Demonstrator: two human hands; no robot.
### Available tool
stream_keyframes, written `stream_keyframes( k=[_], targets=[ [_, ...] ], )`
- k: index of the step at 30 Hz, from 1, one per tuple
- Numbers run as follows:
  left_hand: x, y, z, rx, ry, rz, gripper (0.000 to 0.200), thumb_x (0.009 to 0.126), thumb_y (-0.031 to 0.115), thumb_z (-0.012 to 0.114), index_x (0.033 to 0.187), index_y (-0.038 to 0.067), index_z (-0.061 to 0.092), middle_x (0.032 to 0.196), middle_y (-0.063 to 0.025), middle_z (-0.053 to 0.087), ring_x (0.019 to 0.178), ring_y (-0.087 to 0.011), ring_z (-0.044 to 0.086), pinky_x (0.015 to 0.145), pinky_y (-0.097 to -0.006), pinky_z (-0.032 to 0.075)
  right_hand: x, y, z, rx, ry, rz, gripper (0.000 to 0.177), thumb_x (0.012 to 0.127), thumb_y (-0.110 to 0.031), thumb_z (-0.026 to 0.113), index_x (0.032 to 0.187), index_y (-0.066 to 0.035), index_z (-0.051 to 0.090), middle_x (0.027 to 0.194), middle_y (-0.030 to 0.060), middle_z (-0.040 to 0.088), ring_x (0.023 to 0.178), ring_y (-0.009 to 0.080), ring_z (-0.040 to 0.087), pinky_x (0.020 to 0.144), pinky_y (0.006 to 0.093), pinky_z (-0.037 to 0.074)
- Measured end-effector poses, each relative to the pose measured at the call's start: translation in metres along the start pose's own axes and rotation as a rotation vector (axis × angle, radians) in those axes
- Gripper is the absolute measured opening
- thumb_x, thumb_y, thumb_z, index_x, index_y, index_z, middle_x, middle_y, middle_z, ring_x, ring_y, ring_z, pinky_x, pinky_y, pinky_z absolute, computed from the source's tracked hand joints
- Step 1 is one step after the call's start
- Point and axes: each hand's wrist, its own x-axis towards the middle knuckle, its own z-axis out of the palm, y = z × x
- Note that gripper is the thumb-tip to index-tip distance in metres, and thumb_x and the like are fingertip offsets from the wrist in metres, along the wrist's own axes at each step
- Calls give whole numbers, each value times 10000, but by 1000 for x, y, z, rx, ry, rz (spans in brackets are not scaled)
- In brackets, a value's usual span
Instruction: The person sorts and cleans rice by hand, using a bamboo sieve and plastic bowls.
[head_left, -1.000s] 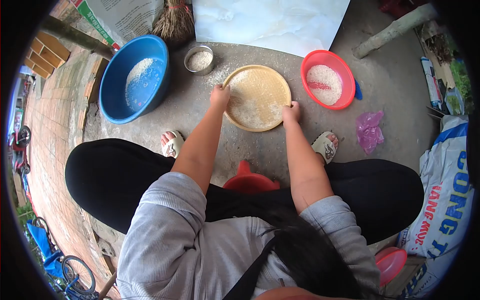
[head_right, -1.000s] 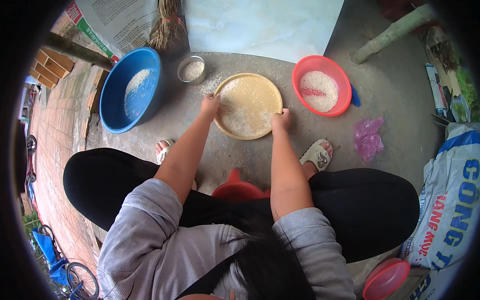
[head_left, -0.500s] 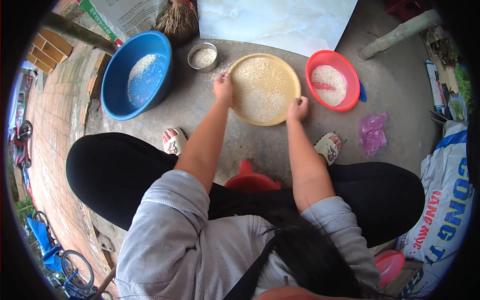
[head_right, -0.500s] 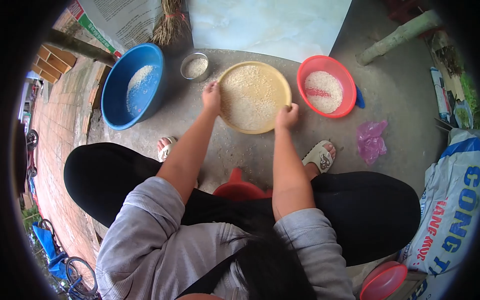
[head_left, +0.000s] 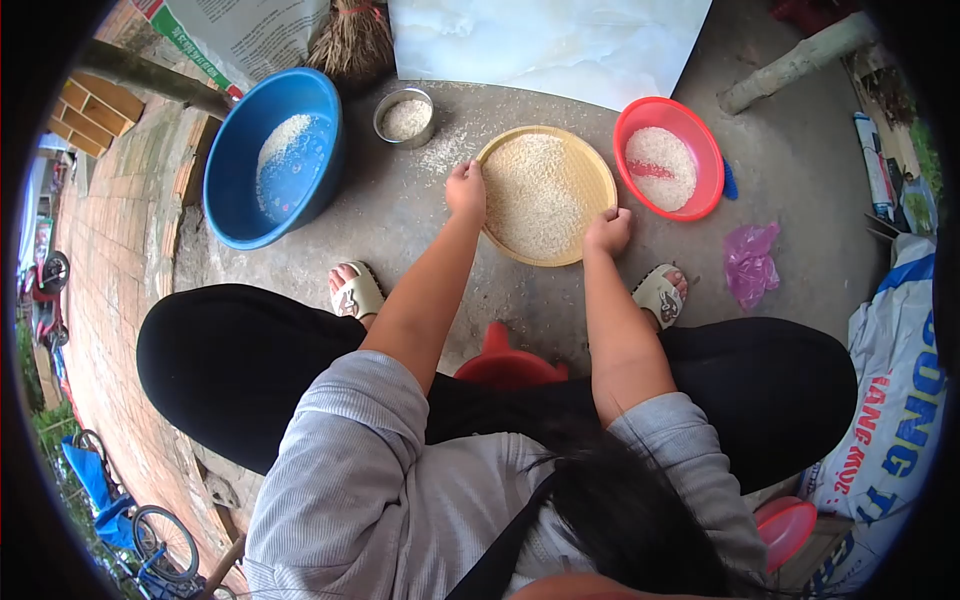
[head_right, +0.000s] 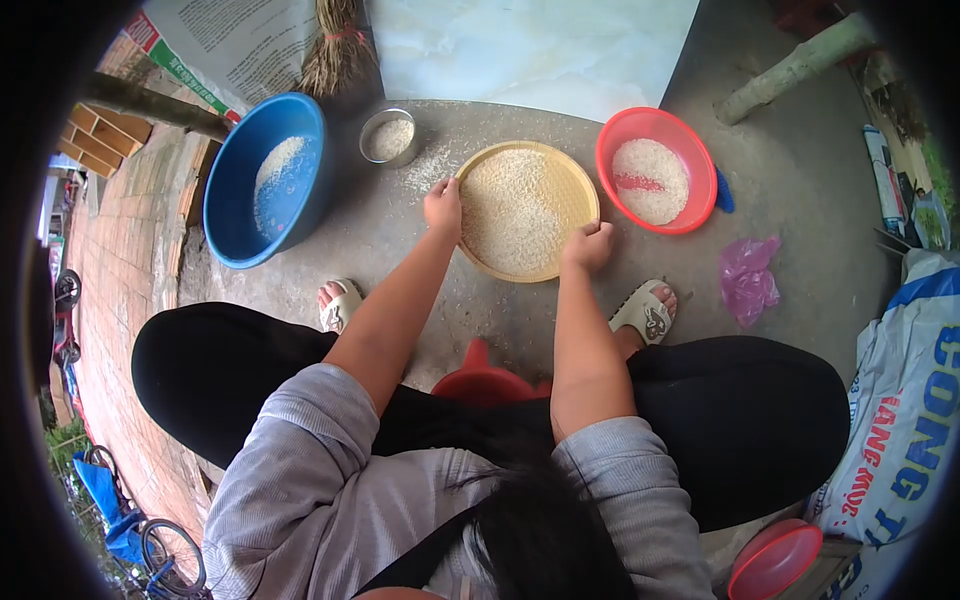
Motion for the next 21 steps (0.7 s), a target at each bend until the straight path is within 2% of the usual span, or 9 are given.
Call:
stream_keyframes(
  k=[3, 5, 8, 10, 12, 13, 15, 17, 21],
  targets=[
    [27, -20, -15, -135, -38, 29, 311, 830, 275, 582, 981, 8, 627, 865, -128, 650, 786, -192, 602, 727, -321, 461, -27, -28, -5, -15, -25, -89, 181, 872, -181, 450, 872, -3, 482, 838, 218, 593, 805, 392, 571, 700, 457, 440],
    [37, -11, -59, -246, -26, -73, 278, 844, 250, 574, 958, 3, 631, 814, -84, 644, 703, -141, 573, 663, -281, 458, -45, -39, 13, 22, -249, -130, 181, 874, -186, 448, 881, -7, 469, 833, 230, 581, 810, 404, 559, 708, 456, 433],
    [45, -19, -79, -356, 78, -85, 246, 852, 223, 574, 931, -2, 632, 772, -47, 625, 648, -101, 531, 608, -251, 442, -47, -39, 27, 184, -373, -214, 187, 874, -192, 452, 874, -6, 471, 822, 239, 581, 803, 411, 564, 701, 457, 436],
    [36, -15, -57, -416, 8, -80, 252, 838, 224, 601, 943, -4, 630, 758, -46, 616, 649, -99, 524, 597, -258, 436, -31, -37, 20, 168, -258, -171, 189, 872, -185, 458, 869, 3, 487, 815, 236, 593, 786, 398, 584, 684, 446, 449],
    [31, -25, -12, -298, 33, -44, 284, 823, 268, 608, 983, 36, 639, 763, -70, 629, 662, -135, 545, 636, -293, 448, -11, -22, 8, 87, -174, -13, 203, 874, -172, 448, 888, 21, 510, 827, 229, 605, 782, 390, 590, 681, 443, 460],
    [8, -2, -6, -135, 53, 8, 290, 815, 298, 605, 968, 56, 648, 788, -97, 645, 696, -156, 571, 662, -300, 454, -4, -11, 6, 21, -104, 18, 203, 874, -168, 441, 888, 23, 507, 832, 227, 600, 776, 395, 588, 678, 462, 458],
    [-11, 18, -3, -70, 0, 27, 300, 803, 319, 611, 971, 73, 652, 817, -128, 652, 719, -163, 587, 678, -305, 458, -7, -8, -6, -53, -32, 91, 198, 877, -169, 428, 892, 20, 486, 837, 224, 592, 784, 400, 584, 684, 481, 450],
    [10, 3, -15, -109, -11, -14, 295, 809, 304, 607, 974, 64, 649, 822, -117, 652, 716, -160, 584, 674, -302, 459, -20, -10, 3, -48, -47, 12, 185, 880, -178, 421, 904, 0, 463, 843, 218, 587, 802, 402, 581, 689, 486, 444],
    [50, -30, -64, -278, 7, -39, 256, 837, 222, 588, 942, -6, 638, 796, -44, 638, 677, -122, 558, 624, -269, 456, -50, -31, 28, 59, -369, -223, 185, 875, -208, 439, 903, -26, 454, 816, 229, 592, 790, 405, 581, 668, 476, 443]
  ],
)
